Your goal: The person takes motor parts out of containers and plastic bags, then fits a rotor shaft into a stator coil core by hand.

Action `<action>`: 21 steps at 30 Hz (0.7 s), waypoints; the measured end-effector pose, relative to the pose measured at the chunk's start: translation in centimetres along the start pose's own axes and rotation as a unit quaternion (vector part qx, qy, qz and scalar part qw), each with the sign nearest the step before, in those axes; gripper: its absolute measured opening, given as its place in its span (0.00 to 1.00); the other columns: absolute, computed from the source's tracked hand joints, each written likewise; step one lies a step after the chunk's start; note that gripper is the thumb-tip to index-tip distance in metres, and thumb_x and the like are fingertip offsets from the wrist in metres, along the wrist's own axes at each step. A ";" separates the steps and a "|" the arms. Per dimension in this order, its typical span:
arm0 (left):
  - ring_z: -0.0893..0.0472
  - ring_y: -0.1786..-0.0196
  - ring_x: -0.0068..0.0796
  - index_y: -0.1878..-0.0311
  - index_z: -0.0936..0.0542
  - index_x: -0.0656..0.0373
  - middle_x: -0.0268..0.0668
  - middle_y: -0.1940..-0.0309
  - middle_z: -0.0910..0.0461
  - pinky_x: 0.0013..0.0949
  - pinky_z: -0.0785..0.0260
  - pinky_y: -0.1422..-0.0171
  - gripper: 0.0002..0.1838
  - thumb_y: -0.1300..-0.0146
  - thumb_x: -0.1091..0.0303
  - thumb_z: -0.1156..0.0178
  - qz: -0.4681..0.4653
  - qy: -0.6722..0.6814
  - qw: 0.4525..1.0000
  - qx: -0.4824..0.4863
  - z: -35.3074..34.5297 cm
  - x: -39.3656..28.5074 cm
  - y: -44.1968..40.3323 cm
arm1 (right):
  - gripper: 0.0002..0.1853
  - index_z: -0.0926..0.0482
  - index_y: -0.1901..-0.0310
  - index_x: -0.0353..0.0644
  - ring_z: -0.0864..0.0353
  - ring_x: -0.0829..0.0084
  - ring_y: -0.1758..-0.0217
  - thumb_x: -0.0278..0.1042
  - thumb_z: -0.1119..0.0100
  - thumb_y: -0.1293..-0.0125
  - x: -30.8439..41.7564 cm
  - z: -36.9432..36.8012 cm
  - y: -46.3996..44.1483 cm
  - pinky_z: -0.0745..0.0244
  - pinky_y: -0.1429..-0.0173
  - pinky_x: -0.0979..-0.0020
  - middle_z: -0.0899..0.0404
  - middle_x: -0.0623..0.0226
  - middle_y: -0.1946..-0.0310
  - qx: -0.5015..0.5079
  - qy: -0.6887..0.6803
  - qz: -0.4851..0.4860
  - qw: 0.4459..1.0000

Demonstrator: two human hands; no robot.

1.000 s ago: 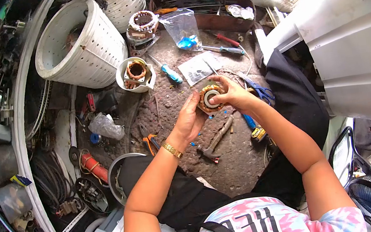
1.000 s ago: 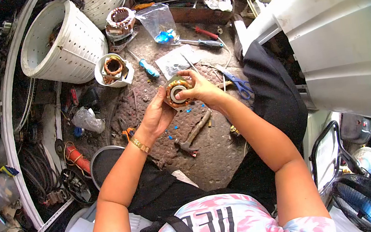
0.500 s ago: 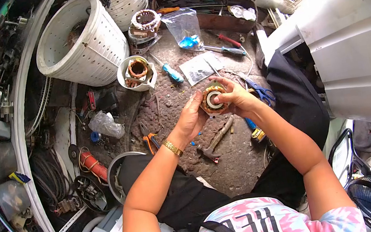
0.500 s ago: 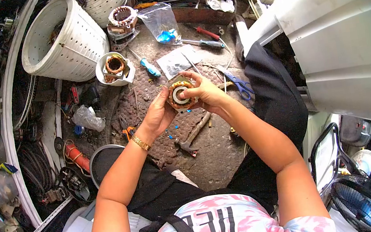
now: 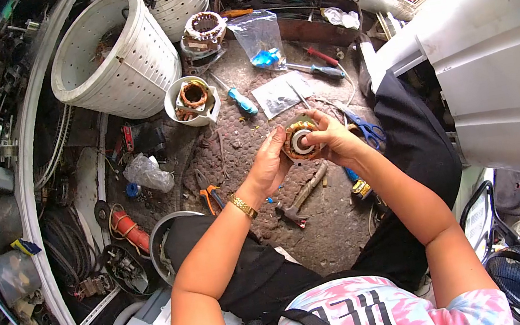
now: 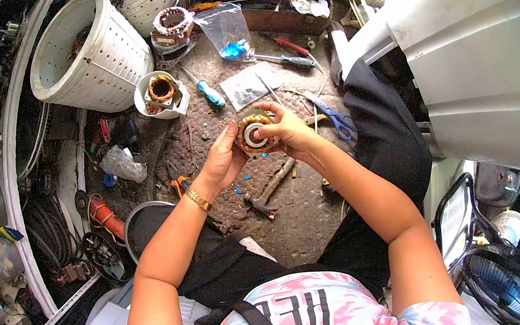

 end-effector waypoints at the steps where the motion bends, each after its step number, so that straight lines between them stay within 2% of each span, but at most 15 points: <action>1: 0.25 0.45 0.27 0.43 0.30 0.57 0.35 0.48 0.25 0.38 0.35 0.38 0.22 0.28 0.49 0.56 -0.002 -0.002 1.000 0.004 0.2 0.1 -0.1 | 0.38 0.39 0.38 0.48 0.21 0.67 0.52 0.23 0.32 0.52 -0.1 0.0 -0.1 0.19 0.57 0.60 0.24 0.64 0.52 0.000 0.000 0.006 1.000; 3: 0.26 0.43 0.30 0.39 0.32 0.58 0.36 0.45 0.25 0.40 0.35 0.36 0.25 0.28 0.49 0.58 -0.005 -0.007 1.000 0.012 0.5 0.2 -0.2 | 0.38 0.39 0.39 0.48 0.20 0.67 0.54 0.23 0.32 0.52 -0.1 0.0 -0.1 0.18 0.59 0.62 0.24 0.64 0.53 0.000 -0.001 0.016 1.000; 8: 0.25 0.43 0.29 0.40 0.31 0.58 0.36 0.45 0.25 0.39 0.35 0.36 0.24 0.28 0.49 0.57 -0.005 -0.004 1.000 0.012 0.3 0.0 -0.1 | 0.35 0.39 0.41 0.45 0.18 0.69 0.58 0.21 0.34 0.52 0.3 -0.7 0.4 0.17 0.64 0.67 0.22 0.63 0.57 -0.018 0.006 0.020 1.000; 11: 0.25 0.44 0.28 0.41 0.31 0.58 0.35 0.46 0.24 0.38 0.34 0.37 0.24 0.28 0.49 0.56 -0.009 -0.016 1.000 0.001 0.0 -0.2 0.1 | 0.34 0.39 0.42 0.43 0.18 0.70 0.59 0.20 0.34 0.51 0.2 -1.1 0.5 0.18 0.62 0.68 0.21 0.62 0.59 -0.042 0.001 0.052 0.998; 17: 0.24 0.46 0.27 0.42 0.30 0.58 0.35 0.48 0.24 0.37 0.33 0.39 0.24 0.29 0.48 0.55 -0.020 -0.031 0.999 0.004 -0.5 -0.6 0.4 | 0.34 0.40 0.42 0.42 0.18 0.71 0.59 0.19 0.35 0.51 0.2 -0.8 0.5 0.21 0.58 0.71 0.21 0.61 0.58 0.000 0.016 0.081 0.997; 21: 0.24 0.46 0.27 0.42 0.31 0.57 0.34 0.48 0.24 0.37 0.33 0.39 0.24 0.29 0.47 0.55 -0.016 -0.029 0.999 0.012 -0.2 -0.5 0.3 | 0.34 0.39 0.43 0.43 0.19 0.71 0.58 0.18 0.35 0.52 0.1 -0.9 0.5 0.21 0.58 0.70 0.21 0.61 0.58 -0.008 0.008 0.081 0.997</action>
Point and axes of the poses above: each hand's wrist, its own y-axis away from the middle knuckle, its own z-axis out of the back of the hand, x = y × z, the point moved 2 cm from there along -y, towards the middle knuckle
